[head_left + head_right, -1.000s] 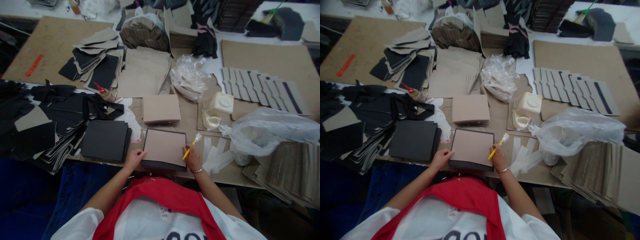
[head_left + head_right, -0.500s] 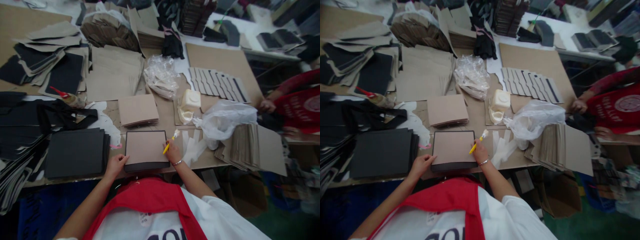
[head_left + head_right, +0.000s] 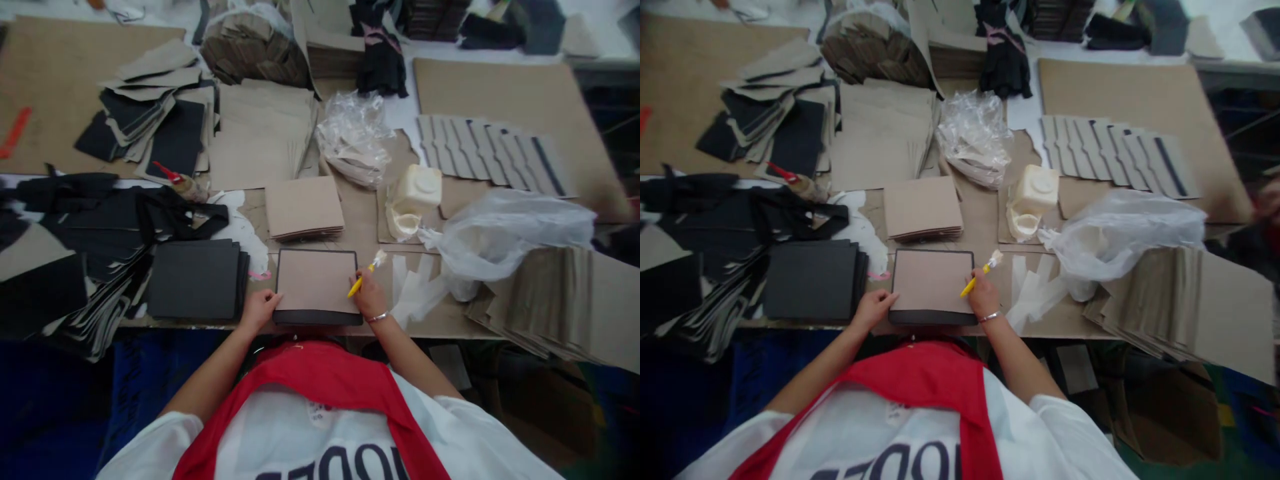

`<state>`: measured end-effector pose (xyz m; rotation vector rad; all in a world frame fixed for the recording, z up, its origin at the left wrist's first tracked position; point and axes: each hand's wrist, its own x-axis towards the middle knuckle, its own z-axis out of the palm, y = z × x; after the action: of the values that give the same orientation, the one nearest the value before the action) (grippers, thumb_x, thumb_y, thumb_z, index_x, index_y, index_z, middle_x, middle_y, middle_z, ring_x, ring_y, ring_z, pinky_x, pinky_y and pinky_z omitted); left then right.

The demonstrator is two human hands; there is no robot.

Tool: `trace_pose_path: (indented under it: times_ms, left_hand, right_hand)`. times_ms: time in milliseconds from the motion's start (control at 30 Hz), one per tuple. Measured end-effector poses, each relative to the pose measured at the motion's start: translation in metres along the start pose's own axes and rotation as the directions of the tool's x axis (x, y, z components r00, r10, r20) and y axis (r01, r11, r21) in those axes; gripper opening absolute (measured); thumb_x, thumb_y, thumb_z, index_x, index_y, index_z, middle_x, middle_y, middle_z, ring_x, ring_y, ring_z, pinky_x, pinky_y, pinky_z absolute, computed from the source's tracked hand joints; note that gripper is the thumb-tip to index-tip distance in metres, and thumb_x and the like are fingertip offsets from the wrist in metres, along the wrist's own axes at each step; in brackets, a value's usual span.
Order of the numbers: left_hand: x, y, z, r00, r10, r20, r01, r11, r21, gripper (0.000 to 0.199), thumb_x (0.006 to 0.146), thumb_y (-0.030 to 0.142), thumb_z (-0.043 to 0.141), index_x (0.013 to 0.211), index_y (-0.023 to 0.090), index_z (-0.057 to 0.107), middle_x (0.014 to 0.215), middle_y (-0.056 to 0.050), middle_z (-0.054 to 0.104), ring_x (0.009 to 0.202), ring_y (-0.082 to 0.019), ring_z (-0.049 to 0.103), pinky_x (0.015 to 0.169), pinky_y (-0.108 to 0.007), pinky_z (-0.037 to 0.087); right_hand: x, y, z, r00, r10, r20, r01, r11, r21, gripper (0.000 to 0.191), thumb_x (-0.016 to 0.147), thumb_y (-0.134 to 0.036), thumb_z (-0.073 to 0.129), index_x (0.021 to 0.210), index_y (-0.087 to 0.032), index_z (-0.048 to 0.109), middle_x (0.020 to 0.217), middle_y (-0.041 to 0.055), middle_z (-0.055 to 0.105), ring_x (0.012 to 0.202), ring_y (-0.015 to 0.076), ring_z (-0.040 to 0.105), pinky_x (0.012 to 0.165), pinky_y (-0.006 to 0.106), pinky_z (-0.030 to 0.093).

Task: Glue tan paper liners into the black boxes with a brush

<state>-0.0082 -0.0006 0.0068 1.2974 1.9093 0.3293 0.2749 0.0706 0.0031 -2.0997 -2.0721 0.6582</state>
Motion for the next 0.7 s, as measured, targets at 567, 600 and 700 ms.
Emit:
trace_pose_path:
  times_ms: [567, 600, 700]
  left_hand:
    - [0.003, -0.001, -0.004, 0.999, -0.017, 0.028, 0.013, 0.99, 0.137, 0.041, 0.079, 0.051, 0.045, 0.057, 0.018, 0.057, 0.055, 0.0, 0.053, 0.057, -0.014, 0.049, 0.054, -0.025, 0.029]
    - [0.003, 0.001, -0.008, 0.999, -0.024, 0.049, 0.013, 0.978, 0.21, 0.043, 0.08, 0.052, 0.045, 0.057, 0.018, 0.057, 0.056, -0.001, 0.054, 0.058, -0.015, 0.051, 0.055, -0.026, 0.029]
    - [0.004, 0.013, -0.021, 0.998, -0.001, 0.068, -0.028, 0.906, 0.421, 0.039, 0.08, 0.054, 0.048, 0.067, 0.018, 0.061, 0.067, -0.006, 0.061, 0.066, -0.019, 0.056, 0.059, -0.027, 0.034]
  right_hand:
    - [0.001, -0.011, -0.007, 0.996, -0.054, 0.076, 0.07, 0.971, -0.229, 0.027, 0.089, -0.038, 0.047, 0.104, -0.016, 0.053, 0.082, 0.0109, 0.065, 0.066, 0.0203, 0.06, 0.056, 0.028, 0.035]
    - [0.003, -0.013, -0.011, 0.995, -0.047, 0.091, 0.07, 0.961, -0.267, 0.03, 0.088, -0.041, 0.049, 0.105, -0.016, 0.053, 0.081, 0.0111, 0.065, 0.067, 0.0212, 0.06, 0.056, 0.028, 0.036]
    - [0.009, -0.013, -0.034, 0.998, -0.023, 0.051, 0.039, 0.941, -0.337, 0.042, 0.084, -0.051, 0.052, 0.107, -0.016, 0.053, 0.083, 0.0128, 0.066, 0.07, 0.0239, 0.062, 0.056, 0.028, 0.038]
